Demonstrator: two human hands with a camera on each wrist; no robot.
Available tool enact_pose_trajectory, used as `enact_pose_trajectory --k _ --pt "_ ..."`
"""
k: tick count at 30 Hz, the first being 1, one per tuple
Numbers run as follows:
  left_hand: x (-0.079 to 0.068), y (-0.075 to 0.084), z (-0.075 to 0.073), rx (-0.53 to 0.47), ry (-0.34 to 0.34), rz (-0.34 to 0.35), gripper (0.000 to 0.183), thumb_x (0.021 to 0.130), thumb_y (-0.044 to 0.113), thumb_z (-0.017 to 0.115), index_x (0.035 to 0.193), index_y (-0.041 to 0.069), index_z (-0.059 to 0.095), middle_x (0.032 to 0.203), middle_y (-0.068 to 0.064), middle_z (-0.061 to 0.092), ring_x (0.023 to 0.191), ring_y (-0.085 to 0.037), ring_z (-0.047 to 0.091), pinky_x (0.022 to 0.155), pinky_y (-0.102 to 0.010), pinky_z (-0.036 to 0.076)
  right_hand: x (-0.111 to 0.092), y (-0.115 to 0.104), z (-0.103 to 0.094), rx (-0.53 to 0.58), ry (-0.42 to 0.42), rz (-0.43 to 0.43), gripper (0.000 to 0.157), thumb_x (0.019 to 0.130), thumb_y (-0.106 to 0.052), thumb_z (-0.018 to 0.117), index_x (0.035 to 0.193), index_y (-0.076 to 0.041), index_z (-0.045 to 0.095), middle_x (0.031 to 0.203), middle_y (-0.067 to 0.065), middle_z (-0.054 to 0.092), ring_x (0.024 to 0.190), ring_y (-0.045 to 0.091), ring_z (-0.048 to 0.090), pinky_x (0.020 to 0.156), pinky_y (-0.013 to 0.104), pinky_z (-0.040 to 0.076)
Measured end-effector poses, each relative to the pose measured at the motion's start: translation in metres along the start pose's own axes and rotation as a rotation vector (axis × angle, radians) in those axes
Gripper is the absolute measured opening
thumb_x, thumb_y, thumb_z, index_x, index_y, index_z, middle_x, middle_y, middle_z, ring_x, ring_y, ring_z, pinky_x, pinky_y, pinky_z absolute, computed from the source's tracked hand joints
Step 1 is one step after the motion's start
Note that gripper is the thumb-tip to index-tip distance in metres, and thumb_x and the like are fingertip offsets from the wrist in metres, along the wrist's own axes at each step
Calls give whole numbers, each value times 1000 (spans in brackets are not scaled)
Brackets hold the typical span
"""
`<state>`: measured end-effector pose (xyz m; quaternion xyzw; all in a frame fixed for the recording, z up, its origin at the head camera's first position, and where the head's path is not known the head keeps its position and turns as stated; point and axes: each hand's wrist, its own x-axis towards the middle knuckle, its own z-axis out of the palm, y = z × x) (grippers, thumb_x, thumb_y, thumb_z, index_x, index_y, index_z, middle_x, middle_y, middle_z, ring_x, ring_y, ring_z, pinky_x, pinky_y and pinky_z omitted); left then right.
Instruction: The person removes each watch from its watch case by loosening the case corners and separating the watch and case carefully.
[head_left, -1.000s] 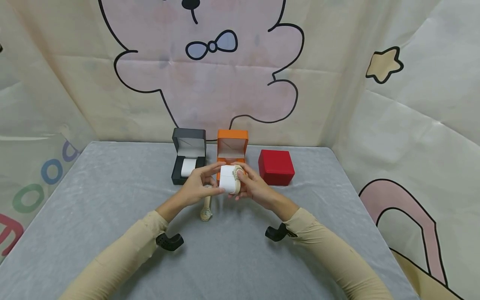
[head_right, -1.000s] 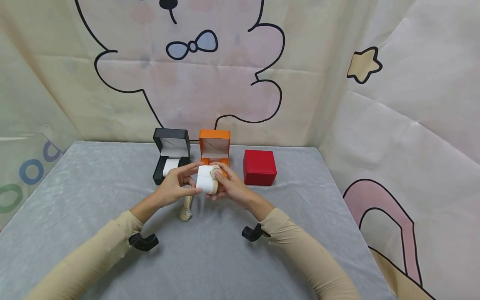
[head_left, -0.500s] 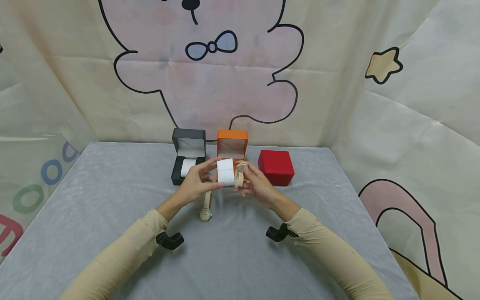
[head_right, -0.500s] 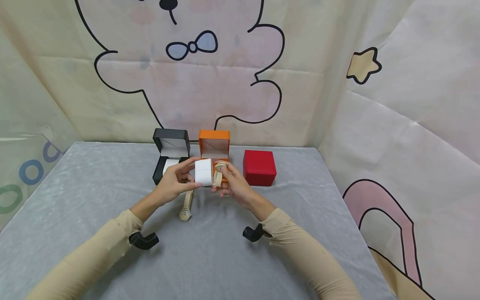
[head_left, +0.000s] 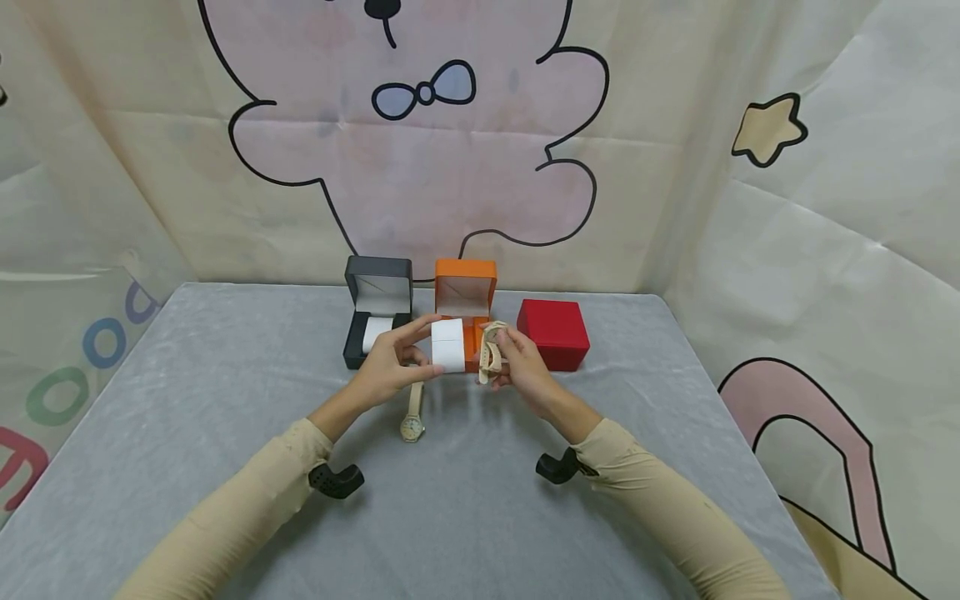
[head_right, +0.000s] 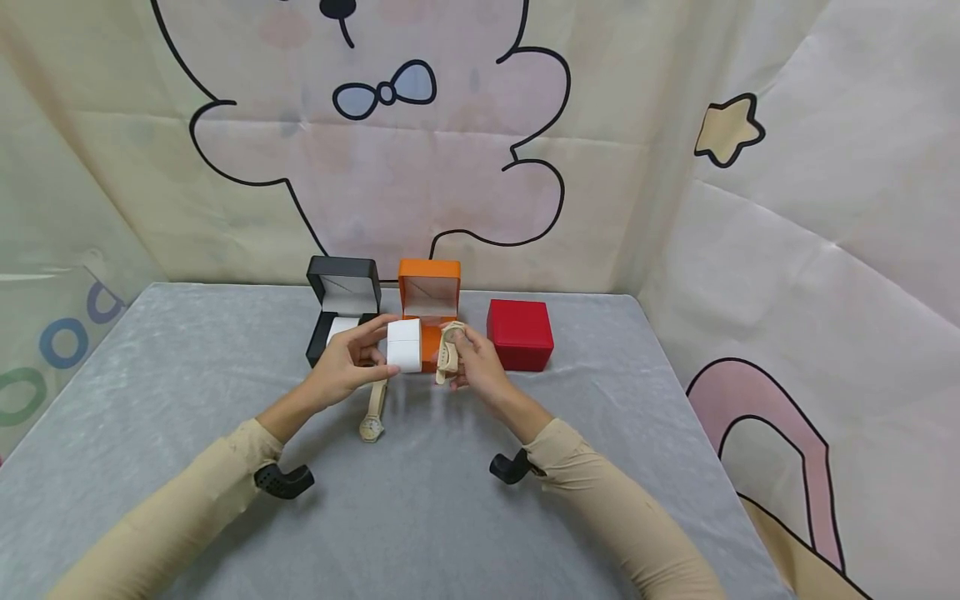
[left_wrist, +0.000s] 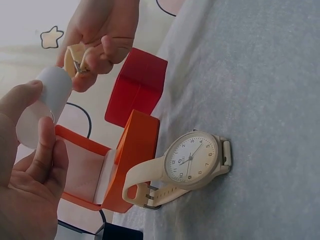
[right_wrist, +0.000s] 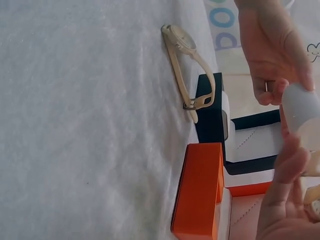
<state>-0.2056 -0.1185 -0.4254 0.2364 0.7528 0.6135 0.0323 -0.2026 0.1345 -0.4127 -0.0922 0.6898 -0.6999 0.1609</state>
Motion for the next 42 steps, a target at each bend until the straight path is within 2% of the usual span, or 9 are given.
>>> enact_pose_trajectory --k 3,8,14,22,26,29,32,38,42 --pt "0 0 0 3 -2 -4 76 87 5 79 153 7 43 156 -25 42 73 -9 64 88 -23 52 1 -1 0 38 28 56 46 112 -35 29 149 -10 42 110 8 69 78 16 75 60 26 58" --pt "0 -1 -1 10 -3 -2 76 87 6 79 154 9 43 157 -24 41 74 -10 65 91 -28 53 2 -3 0 160 84 145 46 111 -39 33 146 -12 46 133 23 60 88 19 76 72 32 62" --pt "1 -2 -2 1 -5 1 76 87 5 78 154 13 43 158 -22 41 74 -10 66 90 -25 53 3 -3 -1 240 98 181 50 111 -37 35 150 -7 41 147 31 47 95 22 74 79 34 62" --pt "3 -1 -3 9 -4 -12 78 86 6 79 155 16 43 156 -25 42 73 -11 65 75 -21 53 3 -5 -2 310 93 198 60 111 -43 30 154 -1 34 145 31 47 116 36 68 85 36 61" --pt "3 -2 -3 12 -1 -15 79 86 7 80 155 18 43 156 -25 42 73 -11 65 75 -21 53 2 -5 -2 334 111 208 62 110 -45 32 149 2 35 126 18 58 118 36 66 93 40 59" --pt "3 -2 -4 12 -2 -10 79 86 7 80 155 17 42 156 -26 42 73 -11 65 74 -20 53 2 -5 -3 348 119 212 59 110 -45 33 144 3 38 120 10 58 114 32 67 98 44 56" --pt "3 -2 -4 12 -1 -4 79 87 6 79 155 16 42 156 -26 42 73 -10 65 74 -20 54 2 -5 -3 346 118 212 56 109 -43 34 141 2 39 121 10 58 114 31 65 99 44 56" --pt "6 -3 -5 21 3 -5 79 87 7 79 155 15 42 156 -27 41 74 -10 67 78 -19 53 2 -5 -3 355 87 227 51 107 -39 34 138 1 43 134 16 53 129 39 54 99 40 56" --pt "7 -3 -5 27 7 -10 79 87 8 80 155 16 42 156 -27 41 73 -10 66 78 -19 53 2 -5 -2 371 72 245 53 108 -40 33 142 0 38 142 21 47 132 40 50 97 37 56"
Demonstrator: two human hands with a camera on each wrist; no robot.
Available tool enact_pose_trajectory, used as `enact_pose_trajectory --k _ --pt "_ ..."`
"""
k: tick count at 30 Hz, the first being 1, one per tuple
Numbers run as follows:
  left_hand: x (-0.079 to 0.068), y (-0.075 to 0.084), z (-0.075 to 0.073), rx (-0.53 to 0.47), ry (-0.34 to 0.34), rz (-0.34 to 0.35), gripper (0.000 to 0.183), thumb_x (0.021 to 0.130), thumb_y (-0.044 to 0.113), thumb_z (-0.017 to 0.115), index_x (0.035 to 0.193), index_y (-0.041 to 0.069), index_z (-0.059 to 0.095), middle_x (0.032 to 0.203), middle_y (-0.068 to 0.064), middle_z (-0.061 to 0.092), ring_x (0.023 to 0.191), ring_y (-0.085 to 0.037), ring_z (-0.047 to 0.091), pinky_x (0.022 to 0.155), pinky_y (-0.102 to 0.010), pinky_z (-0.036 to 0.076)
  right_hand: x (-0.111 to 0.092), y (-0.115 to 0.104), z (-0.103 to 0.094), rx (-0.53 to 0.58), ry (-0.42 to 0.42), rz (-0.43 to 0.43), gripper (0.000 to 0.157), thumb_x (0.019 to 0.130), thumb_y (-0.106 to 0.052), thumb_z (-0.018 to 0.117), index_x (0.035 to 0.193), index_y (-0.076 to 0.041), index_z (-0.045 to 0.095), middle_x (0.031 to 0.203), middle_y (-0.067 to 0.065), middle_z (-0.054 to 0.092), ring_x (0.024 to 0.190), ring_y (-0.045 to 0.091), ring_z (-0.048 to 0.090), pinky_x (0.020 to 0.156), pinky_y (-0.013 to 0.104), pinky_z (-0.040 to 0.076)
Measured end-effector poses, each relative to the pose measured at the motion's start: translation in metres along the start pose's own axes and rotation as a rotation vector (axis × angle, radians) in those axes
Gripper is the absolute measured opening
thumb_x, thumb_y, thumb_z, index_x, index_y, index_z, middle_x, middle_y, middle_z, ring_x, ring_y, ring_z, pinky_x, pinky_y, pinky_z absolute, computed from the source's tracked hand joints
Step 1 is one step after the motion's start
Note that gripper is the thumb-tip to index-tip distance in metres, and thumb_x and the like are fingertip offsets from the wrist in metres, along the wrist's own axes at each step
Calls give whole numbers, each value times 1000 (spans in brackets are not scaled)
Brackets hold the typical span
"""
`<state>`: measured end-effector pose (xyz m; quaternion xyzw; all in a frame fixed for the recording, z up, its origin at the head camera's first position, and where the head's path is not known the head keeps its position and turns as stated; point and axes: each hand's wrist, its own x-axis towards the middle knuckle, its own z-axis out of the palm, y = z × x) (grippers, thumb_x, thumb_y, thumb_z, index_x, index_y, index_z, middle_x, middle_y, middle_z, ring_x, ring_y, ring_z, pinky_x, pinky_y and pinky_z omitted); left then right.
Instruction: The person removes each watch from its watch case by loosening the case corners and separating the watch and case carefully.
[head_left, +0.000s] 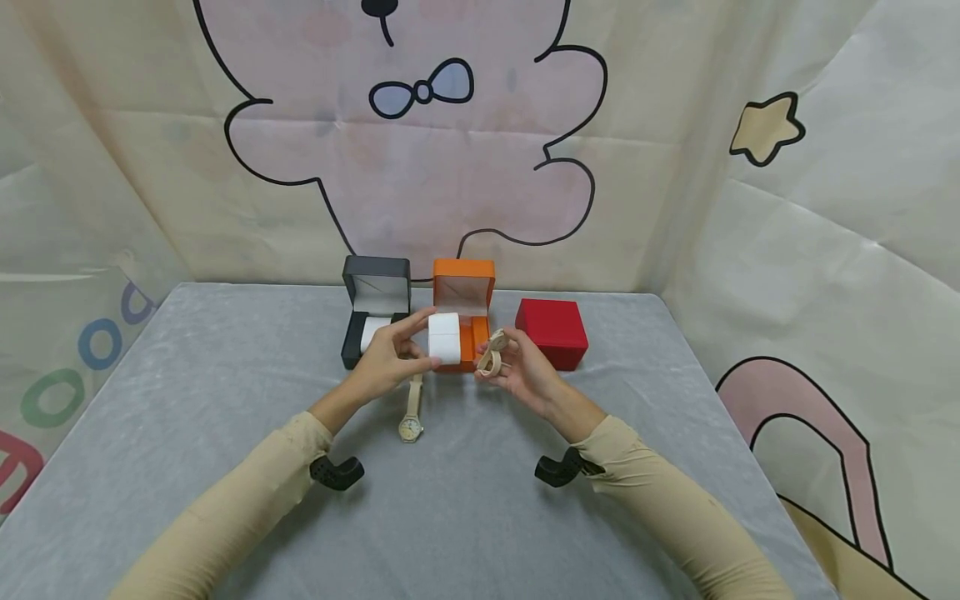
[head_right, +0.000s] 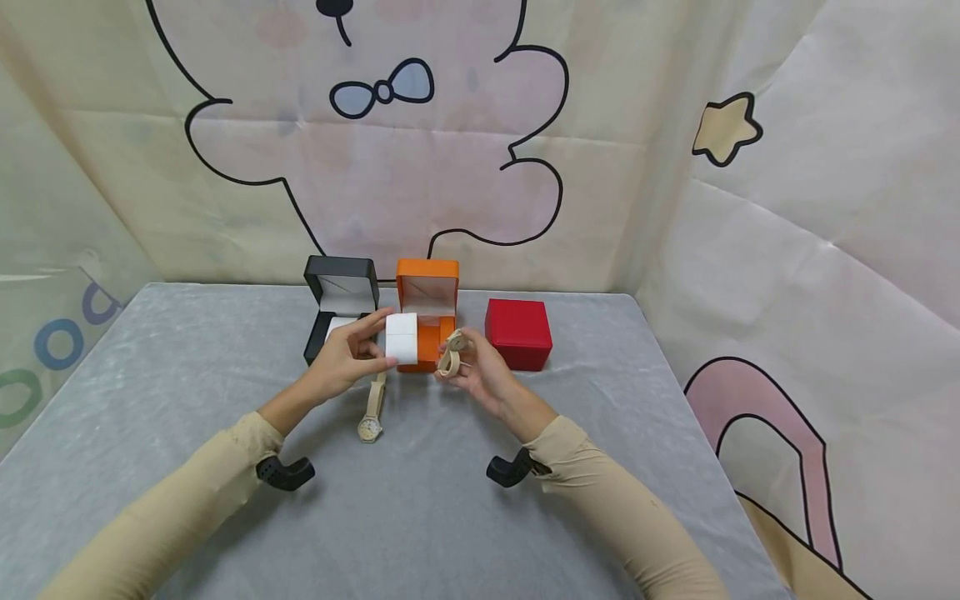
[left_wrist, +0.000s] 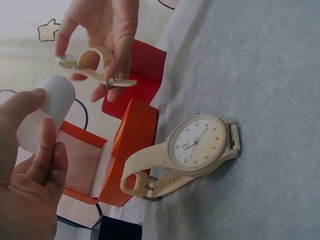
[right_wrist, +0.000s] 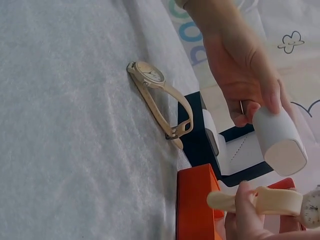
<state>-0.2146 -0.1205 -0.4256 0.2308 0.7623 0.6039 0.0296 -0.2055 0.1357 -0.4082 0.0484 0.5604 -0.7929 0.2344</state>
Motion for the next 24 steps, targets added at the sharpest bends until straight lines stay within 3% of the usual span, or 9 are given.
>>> enact_pose_trajectory --k 4,8,11,13,19,24 --pt "1 -1 -1 -3 5 9 79 86 7 80 155 15 42 156 -27 42 72 -10 66 79 -19 53 0 1 0 -1 35 -14 54 109 -40 34 148 -4 28 137 21 53 118 31 61 99 37 56" --pt "2 -1 -1 -5 11 3 79 86 7 80 155 15 42 156 -27 42 71 -9 66 77 -19 53 1 3 0 12 82 -33 50 110 -37 34 139 3 41 124 15 62 111 25 65 107 42 49" --pt "3 -1 0 -6 16 -21 79 87 8 80 156 17 42 156 -26 42 73 -9 66 75 -20 53 1 4 1 39 98 -31 43 110 -31 35 131 4 48 136 19 56 124 27 57 112 42 43" --pt "5 0 1 -7 18 -34 79 87 9 79 156 18 41 156 -25 43 74 -10 67 74 -20 53 1 4 2 54 102 -22 41 110 -27 36 135 4 47 150 23 45 134 30 49 114 40 40" --pt "9 1 3 -22 13 -34 79 88 8 79 156 19 41 155 -22 45 74 -11 67 73 -21 53 3 6 3 45 100 -12 49 108 -12 38 152 9 35 161 21 29 144 31 33 104 25 51" --pt "11 0 5 -37 10 -21 78 89 8 77 156 20 40 155 -21 46 72 -11 66 71 -21 53 0 6 6 119 92 -1 53 106 -16 32 154 6 33 164 22 23 151 32 26 118 34 40"
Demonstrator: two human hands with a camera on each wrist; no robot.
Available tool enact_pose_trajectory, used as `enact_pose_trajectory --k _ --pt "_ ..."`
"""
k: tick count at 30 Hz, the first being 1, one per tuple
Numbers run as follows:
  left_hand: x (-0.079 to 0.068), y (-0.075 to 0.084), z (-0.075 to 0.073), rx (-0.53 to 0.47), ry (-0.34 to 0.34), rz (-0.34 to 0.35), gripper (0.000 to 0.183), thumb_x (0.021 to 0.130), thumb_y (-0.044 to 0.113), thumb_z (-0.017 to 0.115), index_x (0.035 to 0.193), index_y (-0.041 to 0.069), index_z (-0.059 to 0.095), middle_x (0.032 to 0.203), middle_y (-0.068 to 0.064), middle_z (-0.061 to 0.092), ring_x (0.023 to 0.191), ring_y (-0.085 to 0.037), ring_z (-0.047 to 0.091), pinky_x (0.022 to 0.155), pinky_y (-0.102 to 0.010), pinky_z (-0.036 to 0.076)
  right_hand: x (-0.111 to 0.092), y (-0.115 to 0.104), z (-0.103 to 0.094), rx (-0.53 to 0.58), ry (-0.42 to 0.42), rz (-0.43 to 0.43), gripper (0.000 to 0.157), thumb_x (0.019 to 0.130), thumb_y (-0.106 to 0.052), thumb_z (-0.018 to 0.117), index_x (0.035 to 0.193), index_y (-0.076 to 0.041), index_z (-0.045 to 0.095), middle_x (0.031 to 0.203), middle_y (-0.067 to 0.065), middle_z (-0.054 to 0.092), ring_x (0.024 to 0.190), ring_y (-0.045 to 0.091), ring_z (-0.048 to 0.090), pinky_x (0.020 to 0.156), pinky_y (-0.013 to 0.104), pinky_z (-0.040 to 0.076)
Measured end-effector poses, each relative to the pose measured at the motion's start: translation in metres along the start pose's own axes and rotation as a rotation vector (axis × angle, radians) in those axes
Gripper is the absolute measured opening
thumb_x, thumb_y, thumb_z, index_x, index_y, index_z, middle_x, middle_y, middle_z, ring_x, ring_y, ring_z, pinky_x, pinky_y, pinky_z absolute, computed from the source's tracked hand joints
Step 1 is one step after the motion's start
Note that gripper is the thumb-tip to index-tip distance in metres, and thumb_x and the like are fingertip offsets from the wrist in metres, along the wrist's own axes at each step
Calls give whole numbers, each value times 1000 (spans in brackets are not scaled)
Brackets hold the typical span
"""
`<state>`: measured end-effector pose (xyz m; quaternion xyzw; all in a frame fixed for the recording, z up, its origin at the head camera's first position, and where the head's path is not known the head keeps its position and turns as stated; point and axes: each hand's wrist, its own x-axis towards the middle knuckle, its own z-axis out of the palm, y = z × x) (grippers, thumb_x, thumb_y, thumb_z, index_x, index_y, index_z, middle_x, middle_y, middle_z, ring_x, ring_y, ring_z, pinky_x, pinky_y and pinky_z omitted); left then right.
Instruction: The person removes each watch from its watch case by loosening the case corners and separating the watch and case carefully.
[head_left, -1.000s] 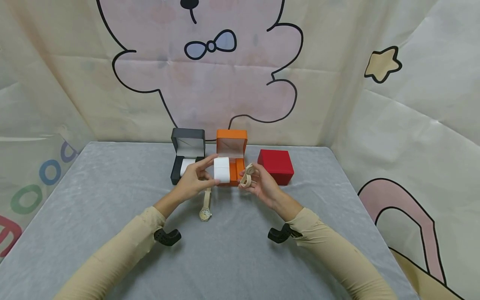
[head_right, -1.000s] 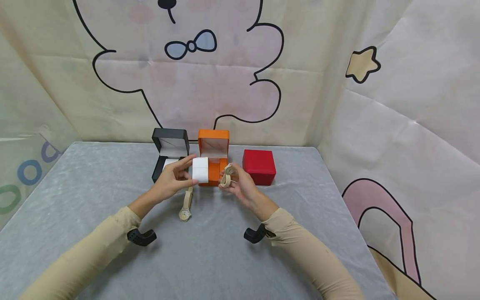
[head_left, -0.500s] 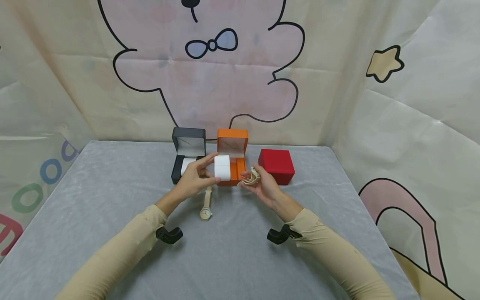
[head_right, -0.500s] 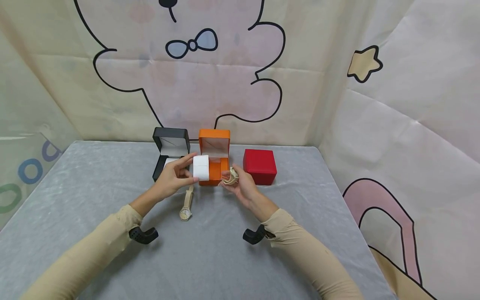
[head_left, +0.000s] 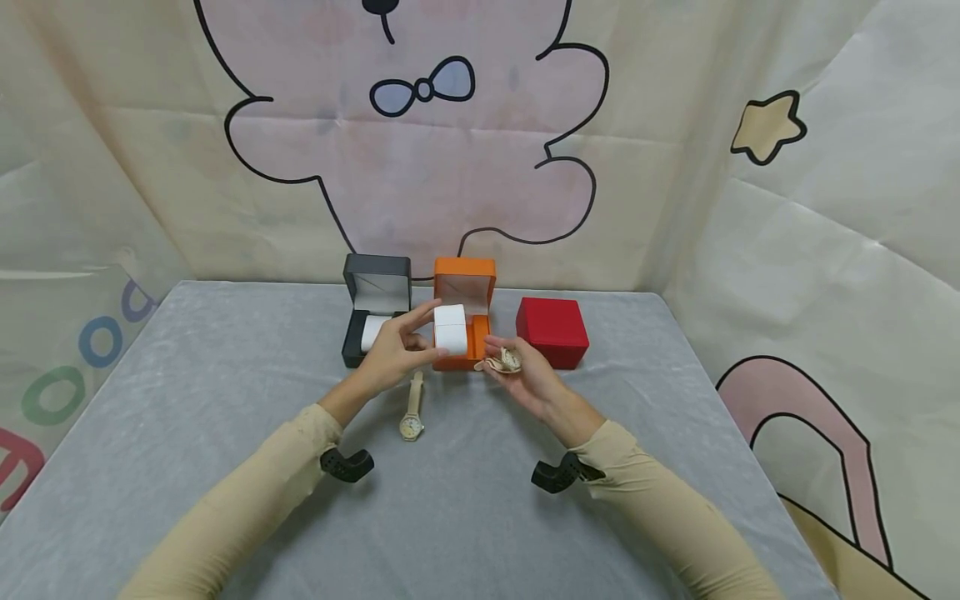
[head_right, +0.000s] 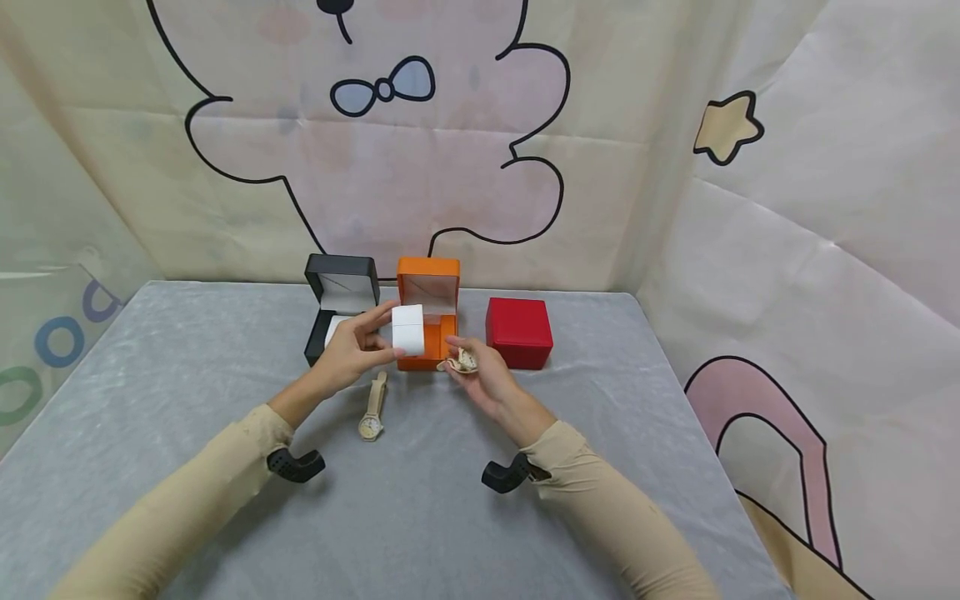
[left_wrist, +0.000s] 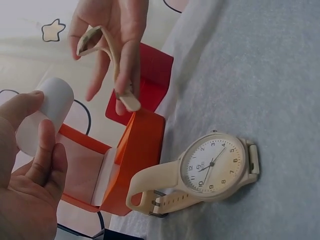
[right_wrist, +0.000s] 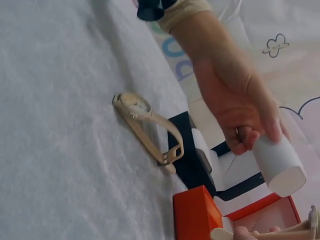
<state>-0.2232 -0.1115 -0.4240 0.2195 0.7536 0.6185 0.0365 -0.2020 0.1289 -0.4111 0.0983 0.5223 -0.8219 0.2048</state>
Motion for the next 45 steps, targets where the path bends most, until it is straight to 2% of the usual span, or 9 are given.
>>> enact_pose_trajectory --k 6,11,14,18,27,33,36,41,45 --pt "1 0 2 -15 -5 12 78 89 7 77 157 20 40 156 -21 45 72 -10 66 71 -21 54 -7 -4 3 113 -12 -21 57 102 -12 29 156 7 28 166 22 17 156 34 18 126 41 22" --pt "2 1 2 -15 1 12 79 89 7 77 157 19 39 157 -22 42 73 -8 67 73 -21 53 -11 -7 7 120 8 -50 60 98 3 28 158 4 22 168 19 11 157 31 17 121 33 26" --pt "2 1 3 -21 -3 6 79 89 6 77 157 19 39 158 -22 40 73 -8 67 74 -20 53 -13 -8 12 98 75 -65 59 99 6 35 157 4 28 167 18 21 149 28 36 111 27 40" --pt "1 3 2 -23 -3 5 79 89 7 77 157 21 39 158 -22 41 73 -8 67 74 -21 53 -14 -9 15 90 142 -35 51 103 -3 45 153 2 38 149 16 50 114 17 66 92 21 55" --pt "0 4 0 -38 -3 23 80 89 4 76 157 19 38 157 -21 43 74 -15 68 72 -20 53 -13 -7 10 18 66 13 48 111 -27 38 149 3 40 135 16 64 91 18 76 85 29 60" --pt "0 4 0 -40 -3 21 79 89 5 76 157 20 39 158 -21 42 75 -17 68 71 -20 52 -15 -5 8 -162 88 26 29 111 -40 32 110 -12 42 101 5 76 63 13 64 59 21 51" --pt "0 4 0 -37 -3 14 79 89 6 77 157 20 39 157 -21 43 74 -10 66 72 -20 52 -15 -5 8 -181 99 3 26 110 -38 32 98 -15 40 102 6 73 65 14 56 59 23 46" --pt "1 3 -2 -40 0 -1 79 89 6 77 157 21 39 157 -20 43 75 -9 68 71 -21 53 -17 -4 4 -213 -4 -39 33 103 -24 29 120 -5 49 124 11 60 88 16 55 75 25 44" --pt "0 3 -3 -41 0 -10 79 89 6 77 157 21 39 157 -20 43 76 -11 69 72 -21 53 -18 -4 0 -271 -128 -47 52 99 -13 26 147 5 37 141 16 47 100 16 53 84 24 41"
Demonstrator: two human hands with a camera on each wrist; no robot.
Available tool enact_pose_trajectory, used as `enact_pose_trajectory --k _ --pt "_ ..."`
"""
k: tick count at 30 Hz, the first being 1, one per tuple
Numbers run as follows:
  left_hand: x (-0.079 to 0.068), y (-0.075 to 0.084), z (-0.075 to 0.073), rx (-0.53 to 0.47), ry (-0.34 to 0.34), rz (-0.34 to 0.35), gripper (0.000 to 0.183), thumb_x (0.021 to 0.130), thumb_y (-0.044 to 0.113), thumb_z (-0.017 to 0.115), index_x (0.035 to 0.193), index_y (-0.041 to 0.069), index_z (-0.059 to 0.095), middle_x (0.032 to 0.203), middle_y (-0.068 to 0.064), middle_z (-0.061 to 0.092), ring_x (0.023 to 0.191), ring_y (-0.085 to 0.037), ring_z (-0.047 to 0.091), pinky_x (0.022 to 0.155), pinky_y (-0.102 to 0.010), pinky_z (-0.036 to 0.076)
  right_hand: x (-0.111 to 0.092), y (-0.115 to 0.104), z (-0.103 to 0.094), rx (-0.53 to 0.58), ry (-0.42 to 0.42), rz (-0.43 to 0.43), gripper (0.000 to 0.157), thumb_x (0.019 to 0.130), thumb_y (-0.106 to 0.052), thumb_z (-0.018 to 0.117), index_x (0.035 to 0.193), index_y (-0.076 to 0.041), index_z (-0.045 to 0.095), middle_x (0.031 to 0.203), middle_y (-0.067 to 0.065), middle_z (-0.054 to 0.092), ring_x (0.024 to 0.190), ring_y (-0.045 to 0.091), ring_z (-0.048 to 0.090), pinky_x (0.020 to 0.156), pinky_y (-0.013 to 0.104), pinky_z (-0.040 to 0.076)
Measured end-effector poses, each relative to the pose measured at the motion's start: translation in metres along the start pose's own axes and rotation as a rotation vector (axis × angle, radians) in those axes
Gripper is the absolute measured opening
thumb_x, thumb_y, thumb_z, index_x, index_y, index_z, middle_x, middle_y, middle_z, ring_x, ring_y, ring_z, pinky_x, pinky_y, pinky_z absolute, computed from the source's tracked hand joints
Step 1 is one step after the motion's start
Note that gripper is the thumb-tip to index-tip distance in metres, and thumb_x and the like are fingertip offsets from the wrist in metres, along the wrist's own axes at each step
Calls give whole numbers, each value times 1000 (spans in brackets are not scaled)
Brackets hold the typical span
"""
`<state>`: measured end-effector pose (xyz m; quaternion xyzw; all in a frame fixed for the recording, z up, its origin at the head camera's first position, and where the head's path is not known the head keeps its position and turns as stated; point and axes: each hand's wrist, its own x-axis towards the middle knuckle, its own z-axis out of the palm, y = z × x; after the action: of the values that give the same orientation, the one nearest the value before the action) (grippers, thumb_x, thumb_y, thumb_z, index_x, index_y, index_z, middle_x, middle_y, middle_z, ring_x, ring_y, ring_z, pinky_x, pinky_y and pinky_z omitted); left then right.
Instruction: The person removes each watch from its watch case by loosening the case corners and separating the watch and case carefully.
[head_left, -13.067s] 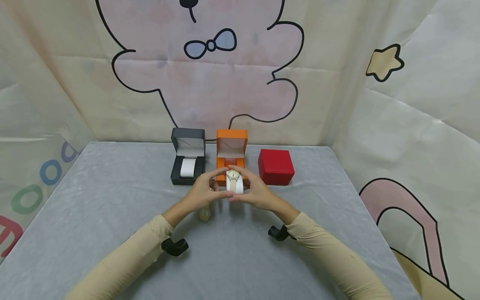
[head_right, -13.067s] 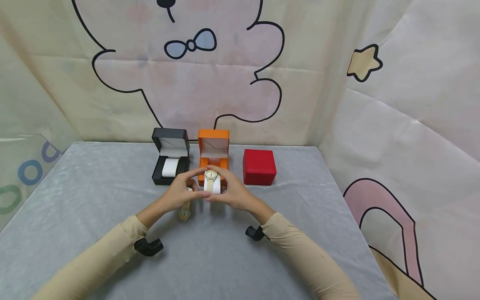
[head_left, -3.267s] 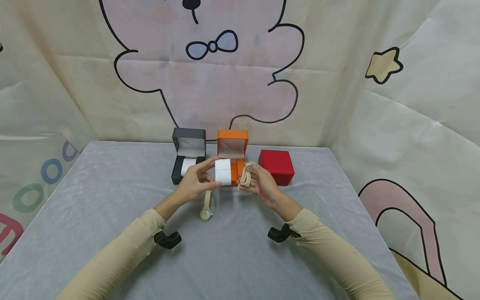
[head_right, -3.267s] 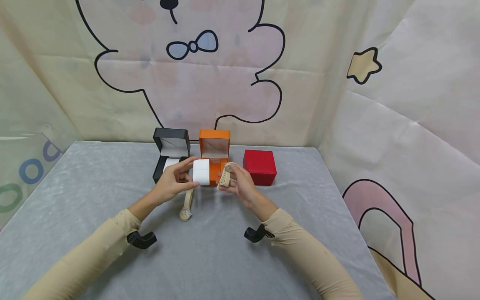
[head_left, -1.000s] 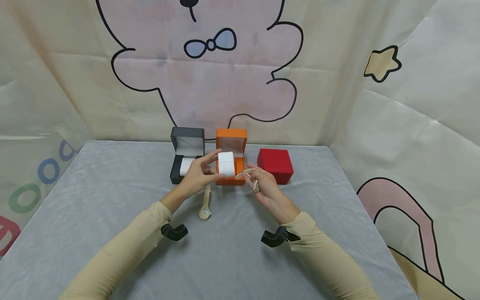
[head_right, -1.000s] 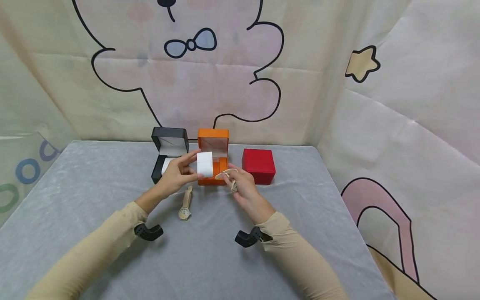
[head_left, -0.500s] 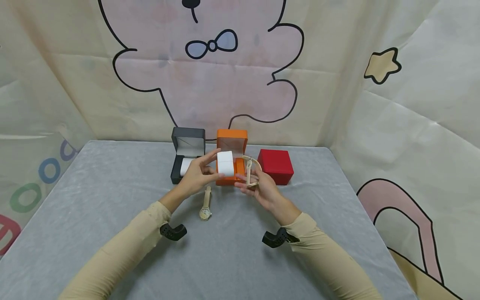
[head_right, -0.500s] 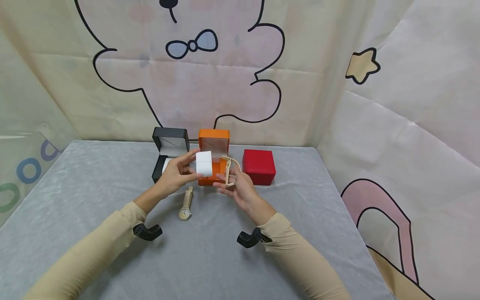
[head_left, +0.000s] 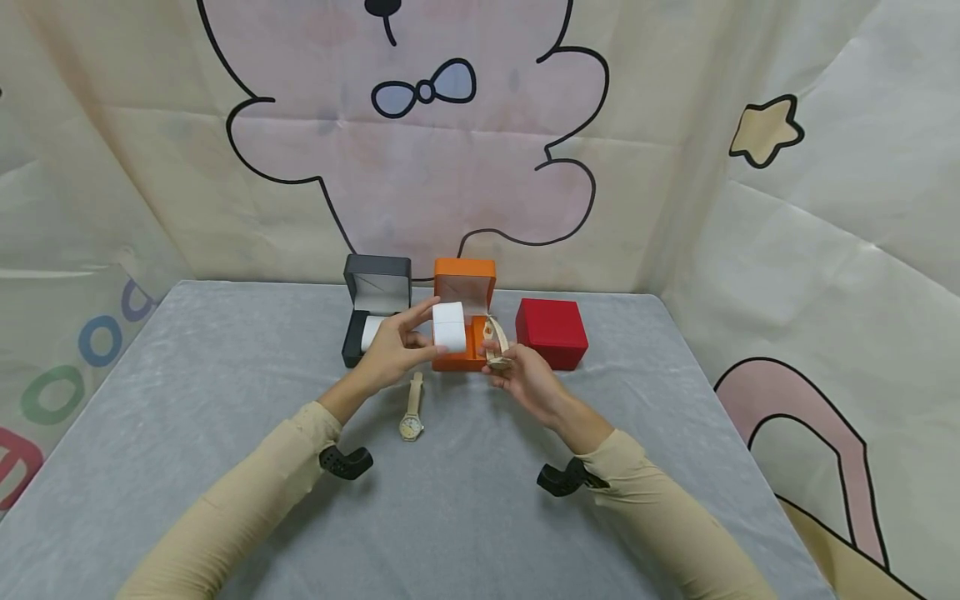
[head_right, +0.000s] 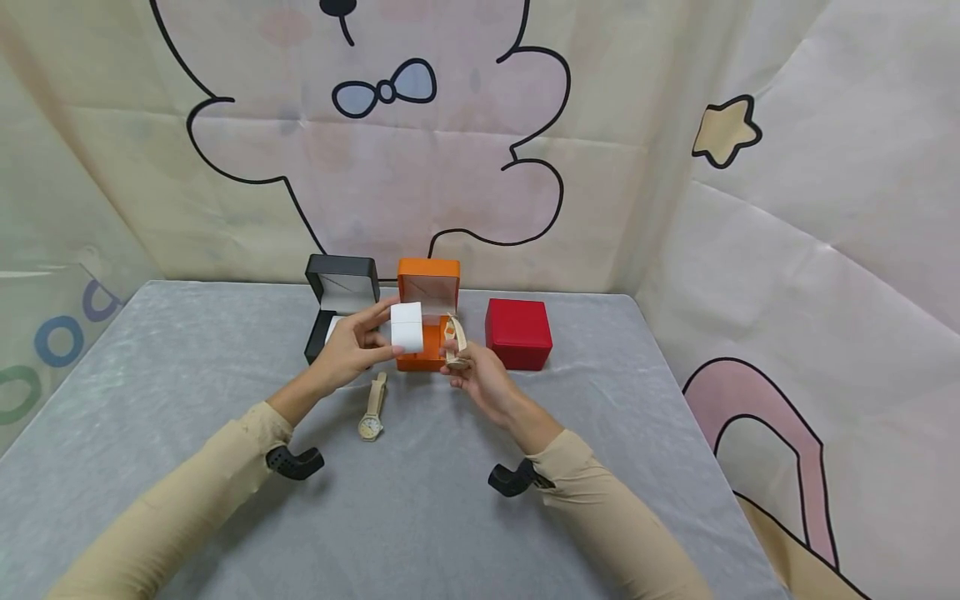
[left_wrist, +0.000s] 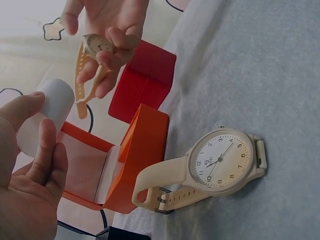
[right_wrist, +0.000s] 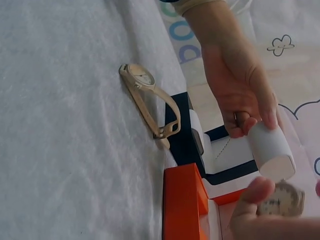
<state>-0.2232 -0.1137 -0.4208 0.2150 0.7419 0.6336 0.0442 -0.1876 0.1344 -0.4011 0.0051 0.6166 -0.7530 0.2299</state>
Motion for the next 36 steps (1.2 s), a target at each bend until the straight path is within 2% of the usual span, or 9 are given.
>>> enact_pose_trajectory --k 3,9,12,17,22,26,30,33,36 --pt "0 0 0 1 -4 -3 79 89 6 76 157 20 39 158 -21 42 78 -12 70 73 -21 53 -2 1 -2 -45 -50 -15 52 102 -9 28 152 7 34 142 16 45 103 16 55 85 23 43" --pt "1 0 1 27 3 -1 79 89 7 77 156 21 40 158 -20 42 77 -12 68 74 -20 53 -4 4 -7 -161 -71 -48 44 110 -16 35 149 5 42 113 0 58 100 17 57 83 21 47" --pt "4 -1 2 60 12 5 78 88 8 78 155 21 42 156 -19 45 79 -14 65 75 -20 53 -5 7 -11 -174 -45 -70 44 111 -18 39 147 6 40 108 -5 64 89 13 59 77 19 47" --pt "9 -5 1 120 34 -1 77 86 10 80 154 19 44 152 -17 51 93 -24 64 82 -26 55 -5 10 -18 -180 36 -83 45 108 -17 49 147 -1 36 95 -2 67 74 8 60 68 18 47" --pt "15 -6 1 146 31 -26 75 85 13 82 151 19 47 151 -19 51 103 -37 65 88 -36 56 -6 11 -23 -213 95 -56 55 105 -19 56 153 -2 36 98 5 66 74 8 62 66 17 49" --pt "19 -8 2 157 13 -29 75 85 13 82 151 13 46 151 -22 51 104 -42 63 87 -36 55 -7 12 -27 -226 112 -25 49 104 -19 56 148 2 45 99 3 68 77 7 64 67 17 49" --pt "21 -10 3 162 -2 -31 76 85 12 82 151 10 45 150 -23 51 104 -42 63 88 -39 56 -10 13 -31 -227 80 -23 45 105 -15 55 143 7 47 100 0 69 82 7 67 71 18 51" --pt "24 -12 3 158 -4 -43 75 85 11 82 151 10 46 149 -22 53 104 -37 64 90 -40 56 -13 14 -36 -234 34 -40 44 104 -10 54 142 10 43 101 -1 68 84 7 69 74 20 54" --pt "27 -16 4 167 -1 -55 74 84 9 82 149 10 48 146 -20 56 102 -30 65 90 -37 56 -16 15 -39 -244 8 -39 42 103 -8 54 138 12 45 96 -4 69 80 7 70 72 21 56"
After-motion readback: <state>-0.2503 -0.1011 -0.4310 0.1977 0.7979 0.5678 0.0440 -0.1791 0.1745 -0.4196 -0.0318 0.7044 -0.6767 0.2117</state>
